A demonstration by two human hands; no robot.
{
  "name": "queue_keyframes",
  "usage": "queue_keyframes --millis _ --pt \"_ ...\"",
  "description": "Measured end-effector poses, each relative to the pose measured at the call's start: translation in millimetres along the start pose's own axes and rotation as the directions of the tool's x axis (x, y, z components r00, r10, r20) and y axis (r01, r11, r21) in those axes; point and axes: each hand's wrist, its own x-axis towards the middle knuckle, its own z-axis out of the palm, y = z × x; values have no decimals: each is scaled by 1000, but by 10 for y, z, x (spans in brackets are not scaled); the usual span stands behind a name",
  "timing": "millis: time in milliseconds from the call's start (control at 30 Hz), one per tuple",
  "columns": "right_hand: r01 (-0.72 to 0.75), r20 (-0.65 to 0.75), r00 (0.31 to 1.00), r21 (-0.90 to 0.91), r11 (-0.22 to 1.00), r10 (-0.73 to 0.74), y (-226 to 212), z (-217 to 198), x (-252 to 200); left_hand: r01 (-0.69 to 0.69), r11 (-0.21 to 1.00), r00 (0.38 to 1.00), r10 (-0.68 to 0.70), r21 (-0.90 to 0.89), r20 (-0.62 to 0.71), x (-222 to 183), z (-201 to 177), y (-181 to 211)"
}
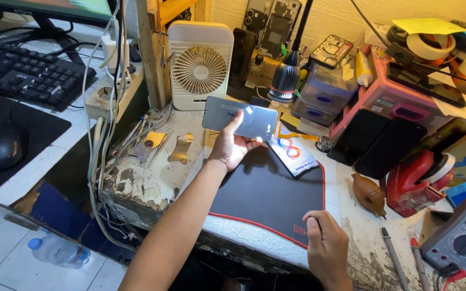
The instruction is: Preparing a replacement mobile phone screen by peeling off protective plastic films and inspecting the flex cables.
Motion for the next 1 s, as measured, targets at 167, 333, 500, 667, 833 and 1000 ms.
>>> queue_keyframes --millis 167,333,500,667,833,1000 --pt "-259 7 965 137 956 261 -127 -73 36 -15 1000 1000 15 15 -2 -25 -3 -16" --pt "-473 109 879 319 821 464 -525 -136 135 -24 1000 999 25 -18 21 2 -47 -11" --pt "-495 37 842 450 743 538 -624 -118 122 -9 1000 999 10 -13 39 28 -83 -33" --pt "-403 155 911 529 747 382 269 46 49 -1 1000 1000 1 4 20 -51 -48 -31" --pt "-420 84 901 406 812 425 -180 -51 87 -17 1000 1000 17 15 4 -68 -28 -23" --pt "-478 120 870 440 760 478 -311 -134 127 -13 1000 1000 13 18 7 -49 -34 -35"
